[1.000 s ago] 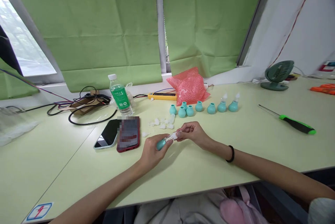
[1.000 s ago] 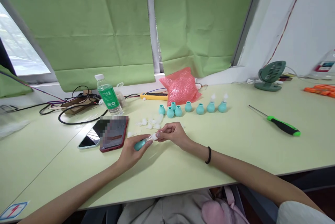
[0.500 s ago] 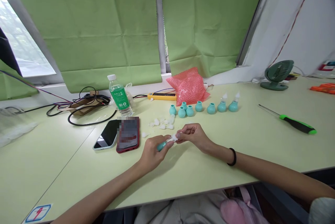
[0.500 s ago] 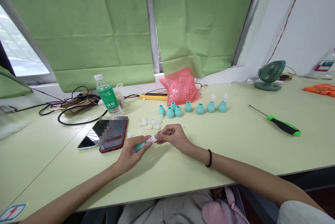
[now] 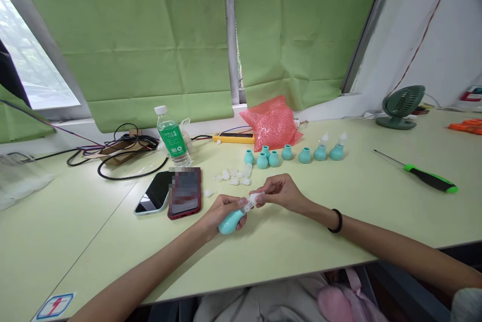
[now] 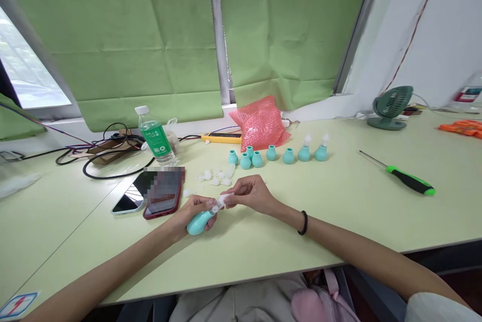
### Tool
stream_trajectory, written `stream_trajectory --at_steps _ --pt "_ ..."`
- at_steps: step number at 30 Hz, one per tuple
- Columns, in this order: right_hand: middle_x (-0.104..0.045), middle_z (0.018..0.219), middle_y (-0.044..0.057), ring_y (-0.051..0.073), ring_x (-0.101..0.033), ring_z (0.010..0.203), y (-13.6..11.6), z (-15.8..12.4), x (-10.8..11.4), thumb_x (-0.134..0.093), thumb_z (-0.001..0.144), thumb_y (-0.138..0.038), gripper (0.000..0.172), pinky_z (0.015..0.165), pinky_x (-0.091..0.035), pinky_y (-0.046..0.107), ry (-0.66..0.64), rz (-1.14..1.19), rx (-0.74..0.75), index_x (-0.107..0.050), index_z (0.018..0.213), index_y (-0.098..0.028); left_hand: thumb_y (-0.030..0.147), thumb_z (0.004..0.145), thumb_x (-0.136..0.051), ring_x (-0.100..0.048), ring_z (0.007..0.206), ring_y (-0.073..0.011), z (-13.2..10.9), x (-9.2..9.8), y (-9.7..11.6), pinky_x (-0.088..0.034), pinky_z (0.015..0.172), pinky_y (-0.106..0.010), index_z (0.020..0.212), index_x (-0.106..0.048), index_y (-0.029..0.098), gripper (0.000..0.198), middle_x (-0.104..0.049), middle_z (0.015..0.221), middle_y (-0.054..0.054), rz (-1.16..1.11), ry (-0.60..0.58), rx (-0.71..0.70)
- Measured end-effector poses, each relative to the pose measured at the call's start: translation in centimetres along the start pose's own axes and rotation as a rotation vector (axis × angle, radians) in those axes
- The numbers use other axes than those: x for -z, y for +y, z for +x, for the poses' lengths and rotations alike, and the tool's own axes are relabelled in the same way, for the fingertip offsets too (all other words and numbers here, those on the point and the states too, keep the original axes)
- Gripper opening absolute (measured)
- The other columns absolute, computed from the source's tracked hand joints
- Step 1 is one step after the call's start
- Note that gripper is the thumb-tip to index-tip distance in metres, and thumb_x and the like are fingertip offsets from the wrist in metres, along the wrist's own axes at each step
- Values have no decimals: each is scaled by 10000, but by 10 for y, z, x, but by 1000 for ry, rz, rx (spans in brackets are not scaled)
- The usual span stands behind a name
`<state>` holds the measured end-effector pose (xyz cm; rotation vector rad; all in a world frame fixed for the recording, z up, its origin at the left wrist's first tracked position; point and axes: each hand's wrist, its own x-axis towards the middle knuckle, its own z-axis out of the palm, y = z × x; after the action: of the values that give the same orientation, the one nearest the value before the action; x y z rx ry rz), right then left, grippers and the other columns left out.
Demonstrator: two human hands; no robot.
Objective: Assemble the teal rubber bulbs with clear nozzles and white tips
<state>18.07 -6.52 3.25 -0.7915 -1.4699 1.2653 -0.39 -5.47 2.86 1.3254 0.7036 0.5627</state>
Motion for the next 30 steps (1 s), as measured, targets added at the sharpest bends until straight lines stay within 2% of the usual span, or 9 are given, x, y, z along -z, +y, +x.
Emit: stream_trajectory --at_steps 4,7,12,17,21,25,27,30 --pt "-664 729 65 140 -605 498 -2 1 5 -707 490 -248 206 511 -523 283 -107 -48 -30 -562 565 -120 429 704 -500 -406 413 -77 -3 -2 5 -291 423 -203 628 -553 95 347 -496 494 -21 143 -3 -54" --pt "-662 717 55 141 -609 528 -1 1 6 -704 493 -246 210 540 -519 282 -90 -67 -36 -544 551 -123 422 730 -465 -393 435 -77 -6 -6 9 -280 427 -194 617 -566 102 354 -480 494 -7 334 68 -146" --pt "-620 525 -6 113 -575 424 5 2 6 -692 527 -210 231 412 -456 199 -125 -54 -58 -474 519 -131 372 762 -438 -406 498 -91 -12 -13 7 -308 488 -196 665 -602 117 318 -471 509 7 679 223 -372" --pt "-567 427 -39 92 -536 346 3 1 7 -691 527 -220 245 361 -424 170 -198 -72 -94 -462 513 -133 319 777 -436 -397 503 -99 -13 -14 0 -305 499 -210 691 -612 122 277 -477 526 -5 891 268 -504" --pt "-524 382 -66 42 -446 269 2 0 6 -689 527 -234 248 359 -452 183 -190 -77 -100 -462 511 -137 295 772 -449 -380 481 -96 -13 -13 -5 -302 482 -212 760 -616 111 249 -463 514 -6 946 308 -602" --pt "-642 613 30 68 -516 374 -1 -1 0 -690 530 -231 196 253 -337 124 -111 -103 -26 -535 578 -122 262 783 -433 -446 501 -101 -13 -12 -7 -344 490 -202 738 -600 116 227 -522 549 -17 854 322 -647" --pt "-655 713 65 76 -532 416 -3 -2 -4 -685 542 -233 191 278 -367 140 -103 -79 22 -593 660 -115 245 784 -429 -491 528 -107 -13 -12 -9 -377 508 -199 748 -583 120 202 -561 595 -25 802 322 -696" --pt "-658 727 80 69 -508 397 -6 -5 -9 -682 548 -232 183 303 -393 168 -116 -51 42 -631 676 -111 235 704 -545 -532 569 -118 -13 -13 -13 -411 542 -204 832 -554 121 172 -603 678 -39 825 375 -861"
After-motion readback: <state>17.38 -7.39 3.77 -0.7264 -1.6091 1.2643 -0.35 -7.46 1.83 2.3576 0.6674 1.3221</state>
